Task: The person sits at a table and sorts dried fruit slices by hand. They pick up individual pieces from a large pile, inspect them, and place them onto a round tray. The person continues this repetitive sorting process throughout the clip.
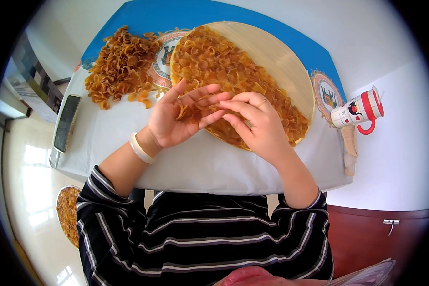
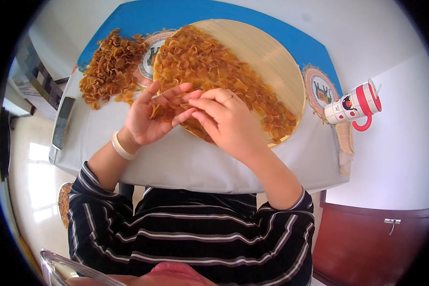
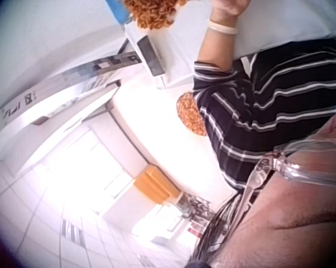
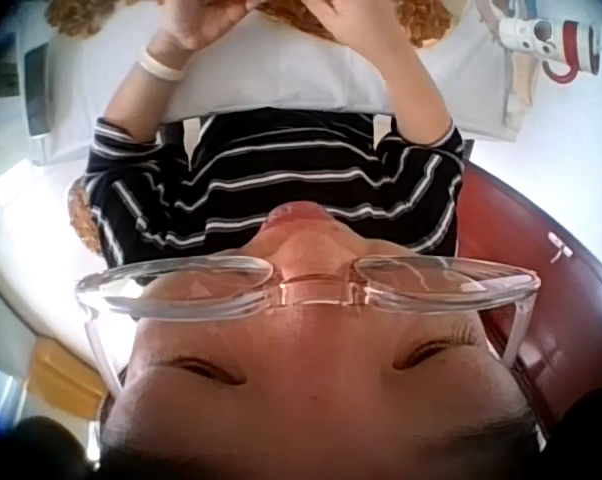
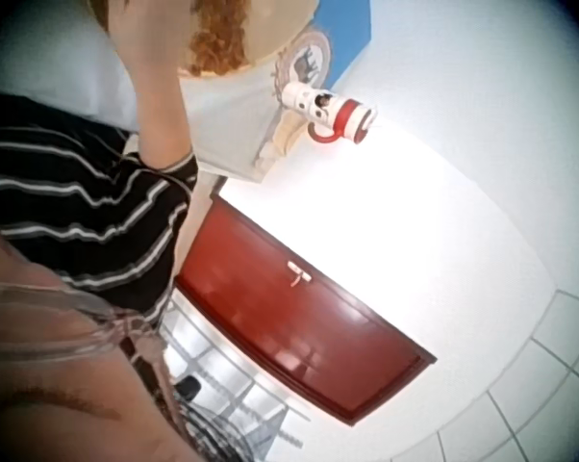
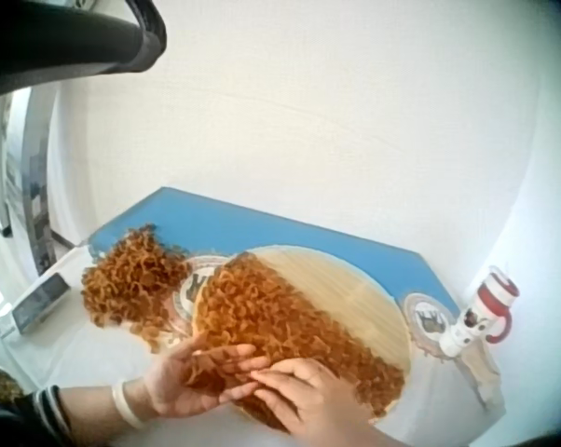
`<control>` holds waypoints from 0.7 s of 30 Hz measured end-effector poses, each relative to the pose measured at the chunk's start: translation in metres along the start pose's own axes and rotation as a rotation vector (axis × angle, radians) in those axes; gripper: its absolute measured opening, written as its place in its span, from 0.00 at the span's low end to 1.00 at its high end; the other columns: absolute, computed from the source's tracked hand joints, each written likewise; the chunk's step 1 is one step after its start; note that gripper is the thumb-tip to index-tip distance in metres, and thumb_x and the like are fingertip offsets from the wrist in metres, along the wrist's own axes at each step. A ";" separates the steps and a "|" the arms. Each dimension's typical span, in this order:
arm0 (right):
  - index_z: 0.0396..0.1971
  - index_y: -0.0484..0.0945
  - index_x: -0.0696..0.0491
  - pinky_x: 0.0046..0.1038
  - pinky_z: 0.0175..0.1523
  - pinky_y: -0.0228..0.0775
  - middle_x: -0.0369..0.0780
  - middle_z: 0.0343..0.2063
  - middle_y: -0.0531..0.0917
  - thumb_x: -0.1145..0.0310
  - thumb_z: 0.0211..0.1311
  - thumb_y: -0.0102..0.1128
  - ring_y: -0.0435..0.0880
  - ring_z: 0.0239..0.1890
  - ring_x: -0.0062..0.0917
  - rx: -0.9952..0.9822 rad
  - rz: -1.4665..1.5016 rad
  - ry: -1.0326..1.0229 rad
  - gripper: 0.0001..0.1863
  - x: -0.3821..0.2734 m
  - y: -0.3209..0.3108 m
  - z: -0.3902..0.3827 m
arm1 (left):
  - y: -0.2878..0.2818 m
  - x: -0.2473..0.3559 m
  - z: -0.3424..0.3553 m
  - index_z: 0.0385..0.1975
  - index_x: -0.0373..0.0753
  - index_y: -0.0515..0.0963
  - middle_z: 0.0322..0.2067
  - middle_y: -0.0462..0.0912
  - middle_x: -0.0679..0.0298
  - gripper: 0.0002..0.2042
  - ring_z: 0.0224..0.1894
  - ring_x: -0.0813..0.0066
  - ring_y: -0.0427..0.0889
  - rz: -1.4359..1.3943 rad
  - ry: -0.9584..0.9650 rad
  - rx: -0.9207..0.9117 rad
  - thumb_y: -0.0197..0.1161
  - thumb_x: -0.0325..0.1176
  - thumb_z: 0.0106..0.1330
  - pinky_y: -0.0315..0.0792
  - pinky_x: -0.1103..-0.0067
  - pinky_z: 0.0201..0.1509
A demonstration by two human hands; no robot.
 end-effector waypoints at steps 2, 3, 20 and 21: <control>0.42 0.86 0.53 0.34 0.47 0.77 0.37 0.40 0.82 0.71 0.60 0.67 0.83 0.43 0.33 0.005 -0.032 -0.070 0.10 -0.007 0.007 0.005 | -0.001 -0.001 -0.001 0.67 0.30 0.64 0.63 0.71 0.47 0.32 0.65 0.57 0.72 0.007 -0.017 -0.038 0.40 0.55 0.78 0.66 0.66 0.73; 0.40 0.86 0.54 0.35 0.48 0.76 0.37 0.39 0.82 0.72 0.60 0.67 0.83 0.43 0.33 0.004 -0.040 -0.077 0.09 -0.009 0.010 0.007 | -0.003 -0.002 -0.001 0.67 0.30 0.64 0.63 0.71 0.48 0.33 0.64 0.57 0.73 -0.003 -0.030 -0.055 0.39 0.55 0.78 0.67 0.66 0.72; 0.38 0.78 0.57 0.19 0.41 0.72 0.33 0.32 0.82 0.72 0.71 0.58 0.81 0.36 0.15 0.104 0.560 0.524 0.04 0.103 -0.055 -0.021 | 0.003 -0.001 0.000 0.69 0.29 0.59 0.68 0.63 0.41 0.33 0.71 0.48 0.64 -0.090 -0.025 -0.049 0.41 0.54 0.78 0.63 0.61 0.74; 0.37 0.78 0.57 0.19 0.40 0.72 0.33 0.31 0.82 0.72 0.71 0.58 0.82 0.36 0.14 0.101 0.579 0.562 0.04 0.117 -0.052 -0.027 | 0.004 -0.002 0.001 0.69 0.29 0.60 0.68 0.63 0.41 0.33 0.71 0.48 0.64 -0.085 -0.026 -0.046 0.41 0.55 0.78 0.63 0.61 0.74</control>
Point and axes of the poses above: each hand's wrist, its own z-axis towards the middle knuckle, its own y-axis out of the palm, x = y × z, the point moved 8 cm from there along z, towards the middle knuckle
